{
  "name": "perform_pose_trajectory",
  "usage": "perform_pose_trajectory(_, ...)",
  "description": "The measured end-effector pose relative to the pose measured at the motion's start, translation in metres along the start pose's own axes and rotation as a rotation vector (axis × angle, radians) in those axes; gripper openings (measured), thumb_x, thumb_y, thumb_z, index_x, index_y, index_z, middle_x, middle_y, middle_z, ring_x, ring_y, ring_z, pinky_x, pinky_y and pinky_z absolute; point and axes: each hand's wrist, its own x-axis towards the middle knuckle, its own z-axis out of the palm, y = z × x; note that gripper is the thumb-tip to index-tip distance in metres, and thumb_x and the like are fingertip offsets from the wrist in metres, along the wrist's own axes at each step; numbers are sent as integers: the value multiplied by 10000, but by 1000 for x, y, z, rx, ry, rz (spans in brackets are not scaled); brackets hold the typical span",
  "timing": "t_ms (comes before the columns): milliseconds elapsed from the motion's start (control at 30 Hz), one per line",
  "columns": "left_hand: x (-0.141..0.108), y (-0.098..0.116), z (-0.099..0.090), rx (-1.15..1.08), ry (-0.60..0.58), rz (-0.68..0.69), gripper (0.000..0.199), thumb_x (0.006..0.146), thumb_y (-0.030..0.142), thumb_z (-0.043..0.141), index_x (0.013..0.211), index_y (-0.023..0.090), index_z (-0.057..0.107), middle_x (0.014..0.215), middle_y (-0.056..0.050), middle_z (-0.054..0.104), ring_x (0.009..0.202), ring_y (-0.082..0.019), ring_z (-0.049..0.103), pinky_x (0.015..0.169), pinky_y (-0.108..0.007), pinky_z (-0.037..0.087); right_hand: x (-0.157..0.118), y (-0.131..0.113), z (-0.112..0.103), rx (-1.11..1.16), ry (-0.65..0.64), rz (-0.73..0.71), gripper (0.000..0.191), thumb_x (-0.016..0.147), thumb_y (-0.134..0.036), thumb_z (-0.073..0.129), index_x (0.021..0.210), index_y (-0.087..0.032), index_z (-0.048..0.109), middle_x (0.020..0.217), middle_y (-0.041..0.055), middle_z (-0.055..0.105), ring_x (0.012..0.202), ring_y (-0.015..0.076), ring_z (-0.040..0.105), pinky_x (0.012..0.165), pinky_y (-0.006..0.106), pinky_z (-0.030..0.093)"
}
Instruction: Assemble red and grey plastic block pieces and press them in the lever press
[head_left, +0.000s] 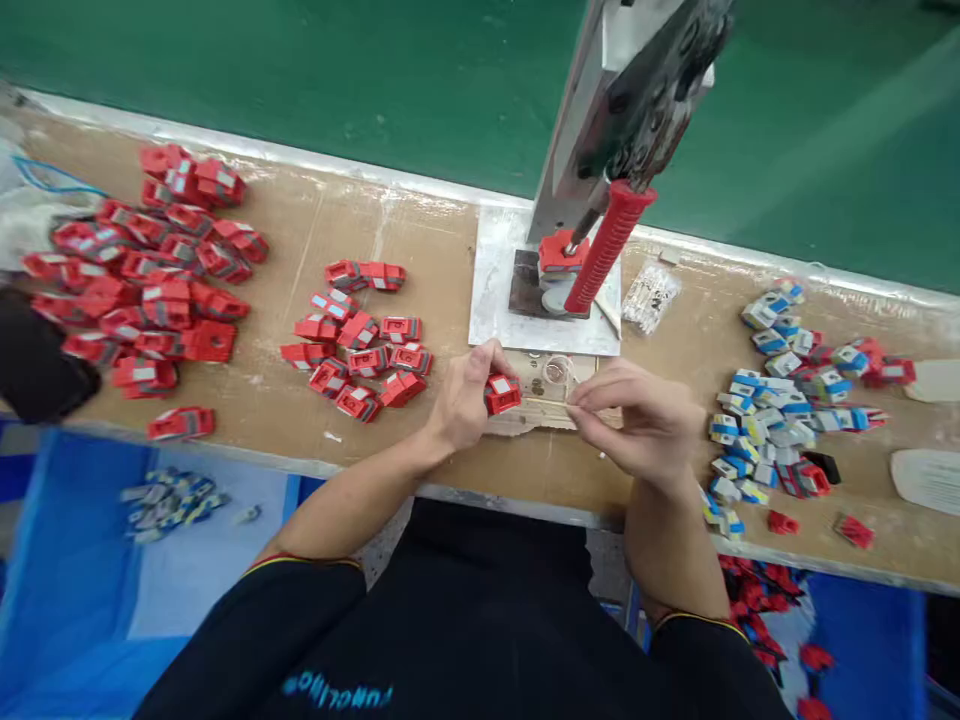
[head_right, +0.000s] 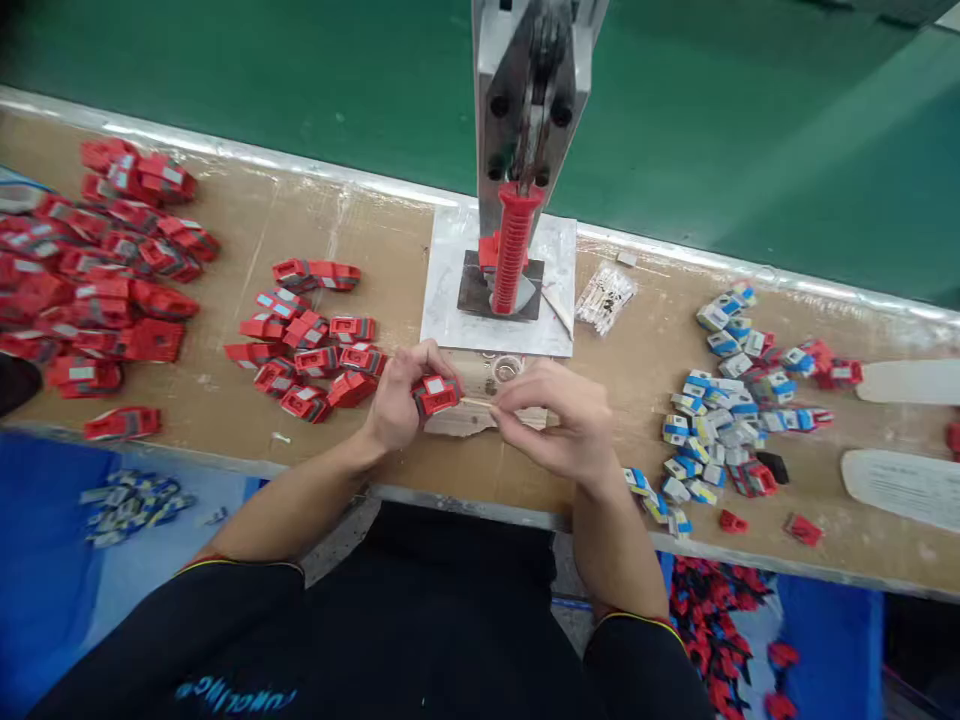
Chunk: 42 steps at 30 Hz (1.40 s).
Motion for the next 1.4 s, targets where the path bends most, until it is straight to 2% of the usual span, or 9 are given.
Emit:
perform_pose_trajectory(233, 0, 8, 1, -41, -5, -19, 731, 933, 889, 369, 773, 211, 591, 688, -59, 704, 576, -159, 611, 521, -272, 477, -5, 19, -20, -404, -238, 32, 155, 929, -120, 678, 838, -245, 664, 743, -2, 731, 702, 167, 659, 649, 305, 528)
perform_pose_trajectory(400, 4, 17, 2, -213, 14, -64, 704, 865, 897, 525, 750, 206, 586, 641, -39, 721, 347, -89, 409, 312, -228, 246, -5, 30, -9, -506, -353, 26, 75, 1005, -237, 646, 949, -231, 694, 893, 36, 770, 857, 189, 679, 737, 316, 551)
perform_pose_trajectory(533, 13, 20, -4, -430, -20, -67, 602, 833, 796, 688, 753, 204, 614, 696, -47, 772, 295, -76, 380, 289, -224, 212, -13, 23, -54, -467, -84, 117, 192, 984, -407, 707, 1075, -238, 708, 1038, 50, 762, 875, 175, 682, 698, 307, 540)
perform_pose_trajectory(667, 18, 25, -12, -496, -23, -95, 495, 865, 695, 702, 784, 209, 659, 766, -67, 797, 360, -113, 500, 369, -249, 379, -48, 2, -120, -832, 259, 314, 145, 991, -367, 660, 954, -235, 707, 909, 31, 720, 719, 171, 588, 683, 336, 502)
perform_pose_trajectory(767, 17, 29, -15, -512, -5, -99, 422, 873, 619, 695, 826, 200, 688, 824, -96, 808, 426, -146, 571, 427, -280, 449, -76, -3, -147, -1159, 15, 495, 133, 970, -316, 637, 979, -223, 733, 980, 85, 741, 907, 262, 620, 842, 417, 517)
perform_pose_trajectory(967, 14, 31, -17, -528, -98, -97, 208, 779, 343, 728, 928, 200, 704, 965, -102, 822, 551, -181, 639, 538, -322, 513, -87, 24, -148, -1450, -506, 669, 305, 959, -132, 517, 1130, -181, 765, 1225, 177, 726, 1106, 341, 558, 901, 461, 461)
perform_pose_trajectory(1100, 14, 27, -17, -537, -170, -119, 251, 728, 204, 720, 975, 208, 675, 1008, -82, 815, 589, -168, 661, 596, -313, 525, -79, 32, -154, -1346, -515, 686, 238, 955, -150, 536, 1055, -179, 750, 1146, 176, 738, 1112, 340, 573, 927, 465, 463)
perform_pose_trajectory(1200, 14, 24, -14, -534, -200, -97, 262, 758, 182, 723, 1011, 203, 656, 1024, -70, 806, 606, -149, 665, 615, -301, 536, -74, 29, -148, -1015, -297, 624, 171, 960, -206, 558, 1034, -215, 713, 1123, 147, 752, 1098, 324, 618, 975, 500, 495)
perform_pose_trajectory(1400, 11, 23, -7, -510, -302, -62, 330, 848, 290, 812, 1114, 191, 644, 1085, -82, 775, 674, -134, 684, 655, -293, 576, -38, 20, -76, 22, 210, 434, 185, 988, -445, 664, 1036, -294, 568, 1094, 55, 782, 976, 230, 748, 789, 388, 600)
